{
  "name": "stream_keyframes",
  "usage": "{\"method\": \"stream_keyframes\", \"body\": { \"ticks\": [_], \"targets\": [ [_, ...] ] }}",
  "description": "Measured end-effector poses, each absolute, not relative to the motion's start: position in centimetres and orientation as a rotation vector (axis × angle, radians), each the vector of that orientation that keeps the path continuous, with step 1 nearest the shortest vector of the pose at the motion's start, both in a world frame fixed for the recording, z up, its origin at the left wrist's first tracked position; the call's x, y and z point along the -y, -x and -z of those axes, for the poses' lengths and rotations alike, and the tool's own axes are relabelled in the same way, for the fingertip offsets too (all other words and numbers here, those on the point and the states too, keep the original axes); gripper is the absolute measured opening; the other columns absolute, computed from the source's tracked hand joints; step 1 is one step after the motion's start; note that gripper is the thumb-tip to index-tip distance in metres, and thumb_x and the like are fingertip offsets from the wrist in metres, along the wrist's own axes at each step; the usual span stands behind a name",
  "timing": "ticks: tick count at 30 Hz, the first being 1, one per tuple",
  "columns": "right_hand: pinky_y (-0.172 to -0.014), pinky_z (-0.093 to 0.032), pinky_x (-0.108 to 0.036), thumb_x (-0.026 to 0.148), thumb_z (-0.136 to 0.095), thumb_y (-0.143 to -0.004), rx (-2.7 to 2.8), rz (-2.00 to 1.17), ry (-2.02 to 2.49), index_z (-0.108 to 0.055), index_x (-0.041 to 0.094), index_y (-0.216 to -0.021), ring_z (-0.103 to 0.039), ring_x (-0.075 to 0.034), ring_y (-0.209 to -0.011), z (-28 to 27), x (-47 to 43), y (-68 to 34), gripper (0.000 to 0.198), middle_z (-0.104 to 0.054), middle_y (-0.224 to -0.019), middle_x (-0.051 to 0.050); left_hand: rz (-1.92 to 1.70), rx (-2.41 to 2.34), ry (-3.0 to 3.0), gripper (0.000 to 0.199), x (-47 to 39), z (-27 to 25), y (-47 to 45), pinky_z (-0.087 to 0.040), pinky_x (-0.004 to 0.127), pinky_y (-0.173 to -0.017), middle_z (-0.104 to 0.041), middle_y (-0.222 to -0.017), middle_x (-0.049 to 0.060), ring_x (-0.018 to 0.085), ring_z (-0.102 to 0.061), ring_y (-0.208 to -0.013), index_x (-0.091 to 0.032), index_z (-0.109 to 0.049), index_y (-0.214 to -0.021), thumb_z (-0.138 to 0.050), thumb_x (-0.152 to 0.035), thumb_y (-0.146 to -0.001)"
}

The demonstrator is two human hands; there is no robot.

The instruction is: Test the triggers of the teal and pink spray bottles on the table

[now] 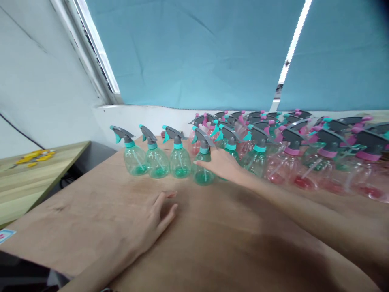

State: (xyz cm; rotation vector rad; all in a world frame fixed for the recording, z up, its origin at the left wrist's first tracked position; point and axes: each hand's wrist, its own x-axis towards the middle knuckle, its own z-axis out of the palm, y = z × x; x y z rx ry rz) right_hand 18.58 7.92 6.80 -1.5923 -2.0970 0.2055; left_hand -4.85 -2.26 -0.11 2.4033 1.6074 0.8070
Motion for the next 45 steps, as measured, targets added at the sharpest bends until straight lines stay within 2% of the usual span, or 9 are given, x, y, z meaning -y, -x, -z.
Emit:
{"method": "stream_keyframes", "body": {
  "ticks": [3, 7, 10, 15, 19, 22, 28, 37, 45],
  "targets": [
    [-0.064, -0.048, -0.041, 0.063, -0.052, -0.078, 2.156, -0.185, 1.560, -0.058, 0.015, -0.116, -0.066, -0.032, -0.080, -6.9, -5.6, -19.4, 0.062, -0.069, -0.093, -0.017, -0.865, -1.584, -2.373, 0.028, 2.0, 0.6, 3.3, -0.044, 0.044, -0.096, -0.057, -0.121, 0.005, 0.025, -0.056, -0.114, -0.026, -0.044, -0.120, -0.049, -0.035, -0.093],
    [-0.061, -0.049, -0.045, 0.066, -0.052, -0.075, 2.253, -0.199, 1.487, -0.058, 0.014, -0.117, -0.064, -0.034, -0.073, -7.5, -1.5, -21.2, 0.066, -0.068, -0.079, -0.013, -0.871, -1.511, -2.321, 0.068, 1.9, 0.4, 0.4, -0.038, 0.052, -0.102, -0.043, -0.139, 0.012, 0.031, -0.043, -0.128, -0.025, -0.024, -0.138, -0.062, -0.043, -0.085],
    [-0.070, -0.050, -0.048, 0.059, -0.054, -0.079, 2.322, -0.239, 1.419, -0.060, 0.023, -0.114, -0.062, -0.033, -0.088, -8.0, 1.3, -23.1, 0.050, -0.068, -0.094, -0.012, -0.828, -1.352, -2.225, 0.084, 2.4, -0.4, -2.3, -0.032, 0.056, -0.106, -0.035, -0.147, 0.015, 0.034, -0.035, -0.134, -0.024, -0.017, -0.143, -0.067, -0.047, -0.080],
    [-0.084, -0.049, -0.047, 0.059, -0.061, -0.076, 2.221, -0.594, 1.301, -0.061, 0.027, -0.109, -0.058, -0.028, -0.100, -8.0, 3.2, -26.8, 0.046, -0.062, -0.111, -0.007, -0.698, -1.123, -2.263, 0.076, 3.9, -1.6, -6.5, -0.036, 0.058, -0.103, -0.045, -0.141, 0.011, 0.036, -0.043, -0.128, -0.029, -0.028, -0.141, -0.070, -0.039, -0.078],
    [-0.067, -0.051, -0.034, 0.054, -0.066, -0.074, 2.006, -0.841, 1.137, -0.055, 0.030, -0.111, -0.060, -0.020, -0.082, -7.5, 3.3, -29.4, 0.046, -0.062, -0.093, -0.002, -0.667, -1.082, -2.235, 0.077, 4.5, -1.3, -9.5, -0.044, 0.056, -0.096, -0.052, -0.133, 0.010, 0.036, -0.050, -0.121, -0.029, -0.030, -0.139, -0.073, -0.039, -0.075],
    [-0.059, -0.048, -0.027, 0.050, -0.069, -0.074, 1.883, -0.889, 1.024, -0.051, 0.031, -0.112, -0.058, -0.015, -0.072, -7.3, 3.4, -30.9, 0.046, -0.059, -0.088, 0.002, -0.633, -1.041, -2.215, 0.077, 4.4, -1.0, -11.7, -0.042, 0.055, -0.098, -0.051, -0.132, 0.010, 0.035, -0.048, -0.122, -0.027, -0.031, -0.138, -0.073, -0.040, -0.075],
    [-0.080, -0.049, -0.031, 0.042, -0.063, -0.082, 1.730, -0.968, 0.916, -0.057, 0.028, -0.101, -0.061, -0.019, -0.096, -6.9, 3.2, -33.2, 0.024, -0.060, -0.084, 0.002, -0.639, -0.885, -2.217, 0.076, 2.9, -0.8, -15.4, -0.039, 0.054, -0.101, -0.049, -0.133, 0.012, 0.036, -0.046, -0.124, -0.024, -0.035, -0.135, -0.074, -0.042, -0.072],
    [-0.082, -0.051, -0.032, 0.033, -0.061, -0.084, 1.719, -1.021, 0.836, -0.055, 0.023, -0.095, -0.062, -0.016, -0.088, -6.5, 0.9, -34.6, 0.016, -0.063, -0.097, -0.001, -0.587, -0.880, -2.338, 0.085, 0.5, 0.1, -16.7, -0.037, 0.053, -0.102, -0.045, -0.138, 0.015, 0.035, -0.043, -0.126, -0.023, -0.029, -0.140, -0.073, -0.052, -0.075],
    [-0.054, -0.043, -0.027, 0.033, -0.058, -0.085, 1.748, -0.915, 0.920, -0.055, 0.025, -0.092, -0.043, -0.010, -0.049, -6.2, -0.2, -35.5, 0.011, -0.050, -0.066, 0.005, -0.350, -1.014, -2.658, 0.068, -1.0, 0.4, -14.0, -0.031, 0.053, -0.106, -0.041, -0.144, 0.012, 0.033, -0.037, -0.132, -0.022, -0.032, -0.141, -0.063, -0.047, -0.086]
  ]
}}
